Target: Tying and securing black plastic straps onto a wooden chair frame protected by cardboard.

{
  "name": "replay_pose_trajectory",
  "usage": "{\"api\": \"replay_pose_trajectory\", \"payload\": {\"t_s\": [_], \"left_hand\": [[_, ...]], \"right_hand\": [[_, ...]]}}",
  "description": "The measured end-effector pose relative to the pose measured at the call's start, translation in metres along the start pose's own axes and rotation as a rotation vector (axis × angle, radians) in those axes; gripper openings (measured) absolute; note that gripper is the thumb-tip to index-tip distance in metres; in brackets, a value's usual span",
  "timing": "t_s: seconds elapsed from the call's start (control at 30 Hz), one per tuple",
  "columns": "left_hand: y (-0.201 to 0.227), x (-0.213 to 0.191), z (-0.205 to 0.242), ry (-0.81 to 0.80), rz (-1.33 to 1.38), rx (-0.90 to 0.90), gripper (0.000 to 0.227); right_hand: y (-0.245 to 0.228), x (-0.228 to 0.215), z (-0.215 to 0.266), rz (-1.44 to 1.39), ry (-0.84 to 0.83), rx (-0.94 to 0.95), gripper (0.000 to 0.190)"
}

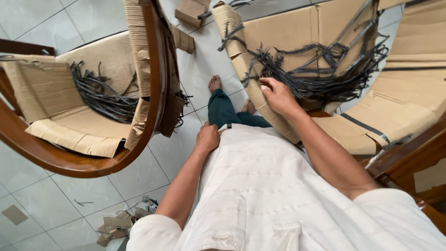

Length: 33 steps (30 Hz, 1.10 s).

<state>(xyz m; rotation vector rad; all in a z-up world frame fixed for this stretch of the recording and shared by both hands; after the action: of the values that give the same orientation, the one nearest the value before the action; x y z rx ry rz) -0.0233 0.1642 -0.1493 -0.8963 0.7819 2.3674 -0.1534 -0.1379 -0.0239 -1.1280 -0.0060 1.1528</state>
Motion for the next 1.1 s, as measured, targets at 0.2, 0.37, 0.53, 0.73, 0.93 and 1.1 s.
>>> {"api": "replay_pose_trajectory", "payload": {"t_s": [0.2, 0.37, 0.53, 0.73, 0.93, 1.1], "left_hand": [[0.029, -0.050, 0.050, -0.085, 0.208, -0.158, 0.033], [0.038, -0.091, 0.102, -0.258, 0.649, -0.178, 0.029], [0.040, -0.110, 0.111, -0.347, 0.758, -0.163, 0.025], [0.024, -0.093, 0.064, -0.175, 0.378, -0.093, 0.039], [0.135, -0.150, 0.033, 0.394, 0.453, 0.497, 0.018], [0.227, -0.164, 0.012, 0.616, 0.332, 0.983, 0.007]], "right_hand": [[-0.003, 0.002, 0.006, -0.081, -0.005, -0.067, 0.033], [-0.003, 0.001, 0.010, -0.087, -0.019, -0.062, 0.033], [-0.003, 0.004, 0.017, -0.094, -0.011, -0.076, 0.033], [-0.008, 0.003, 0.032, -0.075, 0.070, -0.057, 0.033], [-0.013, -0.004, 0.056, -0.029, 0.142, -0.009, 0.032], [0.001, -0.008, 0.072, 0.081, 0.174, 0.098, 0.033]]}}
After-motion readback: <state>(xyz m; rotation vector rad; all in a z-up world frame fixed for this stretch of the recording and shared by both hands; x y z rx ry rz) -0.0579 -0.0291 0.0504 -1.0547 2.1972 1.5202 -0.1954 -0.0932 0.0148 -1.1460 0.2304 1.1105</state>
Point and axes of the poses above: each hand's wrist, its own z-axis away from the middle knuckle, its own x-axis out of the palm, y = z × x, the point moved 5 cm from there along -z, towards the middle knuckle, and after that the axes turned 8 degrees about y, right-handed, at the moved point
